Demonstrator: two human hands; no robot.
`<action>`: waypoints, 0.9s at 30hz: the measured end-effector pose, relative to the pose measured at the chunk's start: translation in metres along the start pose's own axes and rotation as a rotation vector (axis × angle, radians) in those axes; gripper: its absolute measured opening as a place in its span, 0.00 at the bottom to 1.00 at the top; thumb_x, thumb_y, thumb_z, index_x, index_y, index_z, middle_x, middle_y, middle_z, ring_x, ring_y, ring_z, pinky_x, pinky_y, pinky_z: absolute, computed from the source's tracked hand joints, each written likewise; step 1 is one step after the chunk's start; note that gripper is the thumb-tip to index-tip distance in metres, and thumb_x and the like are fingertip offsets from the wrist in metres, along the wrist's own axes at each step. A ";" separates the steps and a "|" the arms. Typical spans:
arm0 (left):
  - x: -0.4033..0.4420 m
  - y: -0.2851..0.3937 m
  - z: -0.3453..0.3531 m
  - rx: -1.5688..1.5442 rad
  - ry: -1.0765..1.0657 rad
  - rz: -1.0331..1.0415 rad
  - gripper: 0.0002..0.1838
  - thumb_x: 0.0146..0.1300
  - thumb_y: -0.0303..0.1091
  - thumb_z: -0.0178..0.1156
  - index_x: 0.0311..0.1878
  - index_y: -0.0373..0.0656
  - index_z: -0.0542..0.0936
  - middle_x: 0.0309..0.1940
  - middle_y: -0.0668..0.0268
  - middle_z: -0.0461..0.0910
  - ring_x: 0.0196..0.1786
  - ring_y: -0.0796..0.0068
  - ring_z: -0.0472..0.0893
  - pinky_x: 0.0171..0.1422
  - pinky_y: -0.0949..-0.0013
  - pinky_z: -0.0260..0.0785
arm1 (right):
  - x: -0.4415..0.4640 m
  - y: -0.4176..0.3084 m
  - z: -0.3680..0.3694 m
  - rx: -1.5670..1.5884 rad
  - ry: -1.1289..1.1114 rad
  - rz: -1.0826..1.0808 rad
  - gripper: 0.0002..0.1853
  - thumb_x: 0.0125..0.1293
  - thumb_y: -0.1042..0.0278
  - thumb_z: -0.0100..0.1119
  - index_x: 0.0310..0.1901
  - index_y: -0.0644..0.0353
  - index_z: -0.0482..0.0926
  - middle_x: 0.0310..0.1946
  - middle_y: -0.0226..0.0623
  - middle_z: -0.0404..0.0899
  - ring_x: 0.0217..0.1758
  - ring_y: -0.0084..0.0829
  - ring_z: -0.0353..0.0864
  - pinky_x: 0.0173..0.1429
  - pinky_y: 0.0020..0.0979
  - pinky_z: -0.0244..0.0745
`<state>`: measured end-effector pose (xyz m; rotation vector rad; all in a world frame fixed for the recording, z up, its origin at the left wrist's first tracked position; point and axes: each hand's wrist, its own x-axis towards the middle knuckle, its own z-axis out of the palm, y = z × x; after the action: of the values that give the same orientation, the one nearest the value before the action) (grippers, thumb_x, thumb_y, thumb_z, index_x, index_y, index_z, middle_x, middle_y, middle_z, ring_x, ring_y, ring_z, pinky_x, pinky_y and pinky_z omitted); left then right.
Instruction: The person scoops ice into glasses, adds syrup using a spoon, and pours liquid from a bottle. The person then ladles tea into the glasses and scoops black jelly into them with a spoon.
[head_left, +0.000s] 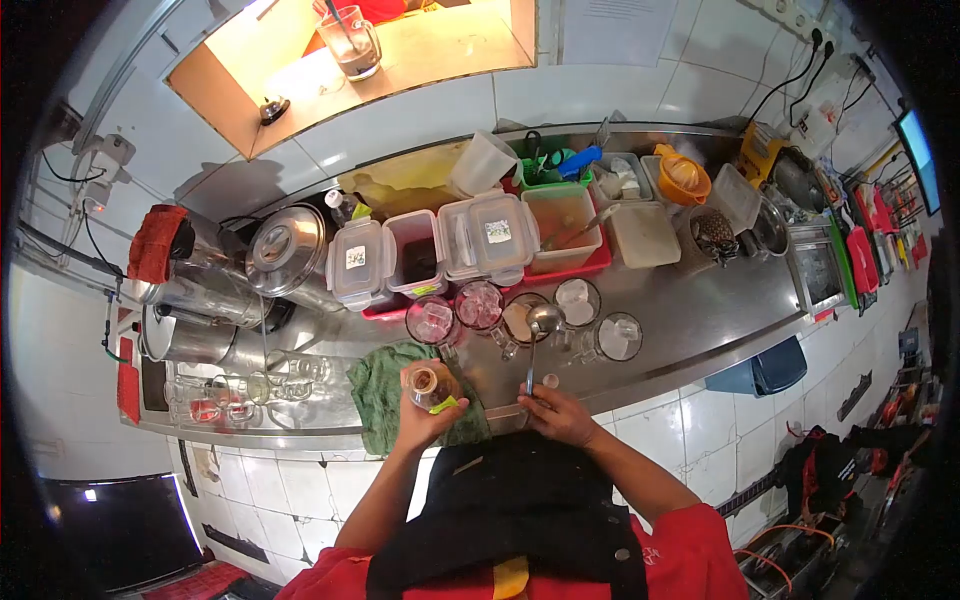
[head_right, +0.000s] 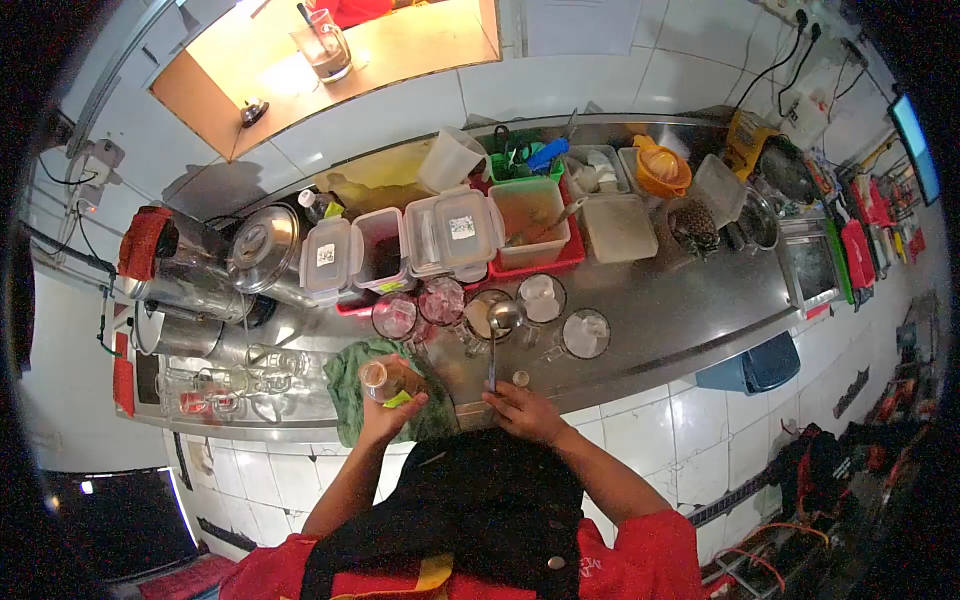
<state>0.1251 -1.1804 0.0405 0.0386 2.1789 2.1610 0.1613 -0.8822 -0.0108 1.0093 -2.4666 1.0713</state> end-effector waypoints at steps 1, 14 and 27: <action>0.001 -0.002 -0.004 0.007 -0.020 -0.009 0.40 0.52 0.25 0.80 0.67 0.42 0.68 0.54 0.66 0.76 0.54 0.75 0.79 0.58 0.66 0.74 | 0.001 -0.006 -0.003 0.072 0.033 0.060 0.29 0.62 0.78 0.69 0.67 0.58 0.78 0.57 0.45 0.81 0.56 0.45 0.85 0.55 0.40 0.86; 0.008 0.017 0.008 0.014 -0.021 -0.042 0.43 0.47 0.24 0.80 0.64 0.42 0.66 0.56 0.64 0.71 0.57 0.72 0.76 0.65 0.63 0.69 | 0.010 -0.024 -0.004 0.301 0.239 0.445 0.13 0.65 0.84 0.64 0.51 0.61 0.84 0.51 0.43 0.83 0.51 0.43 0.87 0.53 0.38 0.83; 0.000 0.001 0.012 0.144 -0.004 0.019 0.41 0.48 0.30 0.82 0.63 0.41 0.68 0.59 0.61 0.72 0.61 0.69 0.75 0.68 0.62 0.67 | 0.000 -0.002 0.013 0.475 0.158 0.588 0.10 0.65 0.81 0.63 0.47 0.63 0.84 0.51 0.47 0.83 0.56 0.51 0.83 0.60 0.43 0.78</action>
<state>0.1256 -1.1689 0.0415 0.0721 2.3370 2.0067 0.1631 -0.8918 -0.0188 0.2547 -2.4834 1.8956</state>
